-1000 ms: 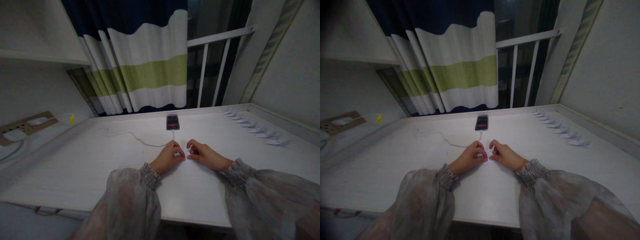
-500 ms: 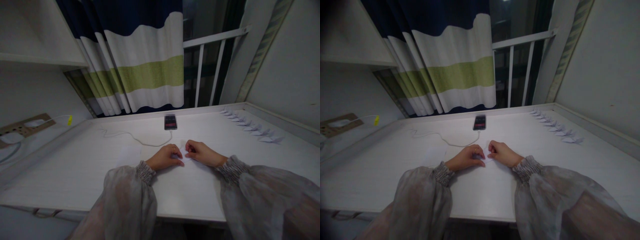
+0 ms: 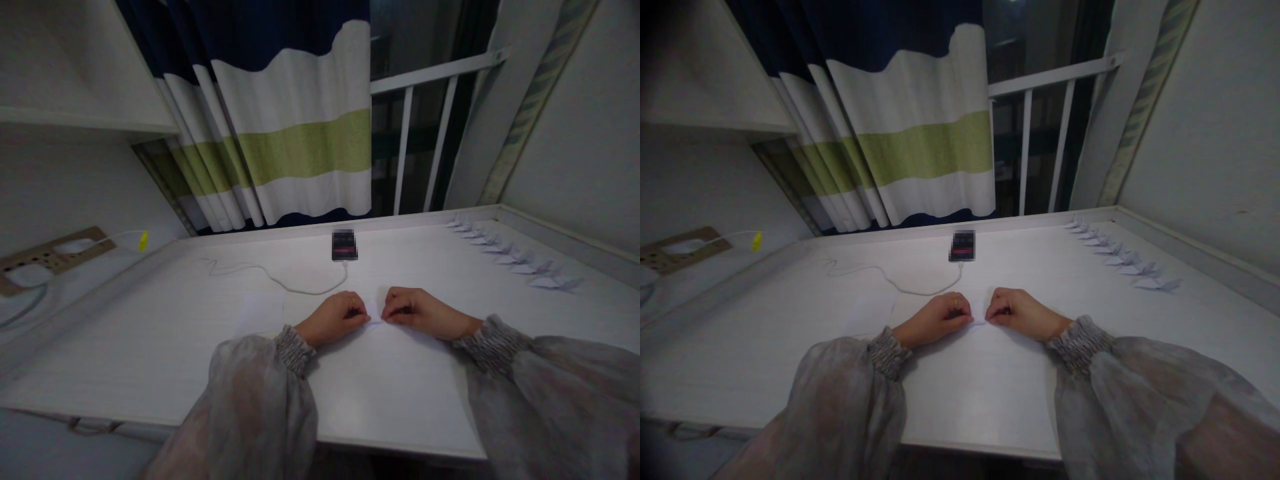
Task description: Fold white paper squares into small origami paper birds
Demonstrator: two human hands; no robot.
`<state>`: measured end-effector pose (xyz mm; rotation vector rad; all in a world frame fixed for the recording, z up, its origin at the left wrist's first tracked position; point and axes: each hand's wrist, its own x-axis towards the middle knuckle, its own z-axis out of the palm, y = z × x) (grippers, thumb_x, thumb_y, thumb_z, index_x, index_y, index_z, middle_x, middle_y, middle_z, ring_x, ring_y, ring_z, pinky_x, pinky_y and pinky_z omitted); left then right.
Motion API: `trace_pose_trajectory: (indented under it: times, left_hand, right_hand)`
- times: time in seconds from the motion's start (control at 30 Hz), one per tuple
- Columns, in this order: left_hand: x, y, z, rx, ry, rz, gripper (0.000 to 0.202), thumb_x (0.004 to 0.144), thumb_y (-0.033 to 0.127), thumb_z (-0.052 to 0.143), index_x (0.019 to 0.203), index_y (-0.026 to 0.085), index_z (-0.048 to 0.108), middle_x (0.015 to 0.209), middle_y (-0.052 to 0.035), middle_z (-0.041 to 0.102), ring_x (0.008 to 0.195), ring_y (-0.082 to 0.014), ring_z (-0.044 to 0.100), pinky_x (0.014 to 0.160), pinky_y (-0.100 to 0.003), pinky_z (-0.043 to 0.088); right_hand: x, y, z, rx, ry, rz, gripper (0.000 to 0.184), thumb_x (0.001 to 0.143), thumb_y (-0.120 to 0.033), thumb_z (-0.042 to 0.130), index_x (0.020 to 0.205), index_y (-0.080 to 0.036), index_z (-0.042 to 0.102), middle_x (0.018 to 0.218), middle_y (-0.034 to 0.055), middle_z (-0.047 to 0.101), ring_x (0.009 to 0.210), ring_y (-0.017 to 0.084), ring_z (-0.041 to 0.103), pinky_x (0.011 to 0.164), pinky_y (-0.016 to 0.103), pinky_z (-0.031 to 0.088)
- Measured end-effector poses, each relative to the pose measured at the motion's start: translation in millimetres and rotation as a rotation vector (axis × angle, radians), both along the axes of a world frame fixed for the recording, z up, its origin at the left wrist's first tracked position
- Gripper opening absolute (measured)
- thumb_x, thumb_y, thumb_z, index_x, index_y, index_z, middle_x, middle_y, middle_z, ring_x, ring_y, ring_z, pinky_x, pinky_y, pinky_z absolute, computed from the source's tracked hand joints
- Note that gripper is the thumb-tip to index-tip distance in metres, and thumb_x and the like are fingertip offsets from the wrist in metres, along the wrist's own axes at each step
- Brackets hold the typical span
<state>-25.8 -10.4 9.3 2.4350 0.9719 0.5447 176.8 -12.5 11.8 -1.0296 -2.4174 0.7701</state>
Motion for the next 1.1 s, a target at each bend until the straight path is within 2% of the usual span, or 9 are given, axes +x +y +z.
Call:
trace_pose_trajectory:
  times: [0.1,0.27,0.57,0.8,1.1]
  left_hand:
    - [1.0,-0.7,-0.1,0.007,0.025,0.035,0.014,0.076,0.025,0.05,0.073,0.014,0.057,0.074,-0.0017,0.056,0.069,-0.0108,0.047,0.065,-0.022,0.037]
    - [2.0,-1.7,-0.2,0.008,0.059,0.134,0.018,0.078,0.028,0.046,0.077,0.015,0.058,0.066,0.0001,0.054,0.061,-0.0097,0.045,0.06,-0.022,0.034]
    - [1.5,-1.3,-1.7,0.007,0.06,0.174,0.015,0.076,0.028,0.049,0.075,0.015,0.057,0.066,0.0007,0.054,0.058,-0.0091,0.044,0.057,-0.022,0.034]
    - [1.9,0.6,-5.0,0.074,0.036,0.097,0.012,0.077,0.024,0.047,0.075,0.014,0.055,0.081,-0.0028,0.054,0.07,-0.011,0.048,0.066,-0.024,0.038]
    - [3.3,-0.5,-10.6,0.103,0.055,0.079,0.01,0.078,0.022,0.045,0.077,0.014,0.051,0.082,-0.0039,0.052,0.072,-0.0121,0.048,0.068,-0.025,0.04]
  right_hand:
    - [0.3,-1.0,-0.3,-0.017,0.019,0.005,0.015,0.074,-0.022,0.051,0.071,-0.014,0.064,0.074,0.0038,0.054,0.069,0.013,0.052,0.064,0.025,0.041]
    - [-5.6,-3.5,-4.3,-0.03,0.021,-0.078,0.01,0.072,-0.023,0.055,0.07,-0.014,0.06,0.071,0.0019,0.053,0.064,0.012,0.05,0.06,0.024,0.04]
    - [-10.8,-4.6,-6.1,-0.056,0.032,-0.136,0.005,0.071,-0.015,0.053,0.07,-0.013,0.057,0.07,0.0017,0.052,0.063,0.012,0.049,0.06,0.024,0.039]
    - [-16.2,-9.2,-1.9,0.007,-0.057,-0.172,0.008,0.072,-0.011,0.049,0.068,-0.014,0.055,0.072,0.0027,0.052,0.065,0.012,0.049,0.061,0.024,0.039]
    - [-16.6,-11.6,0.7,0.002,-0.145,-0.181,0.006,0.071,-0.011,0.049,0.07,-0.014,0.054,0.075,0.0038,0.052,0.066,0.012,0.049,0.061,0.024,0.04]
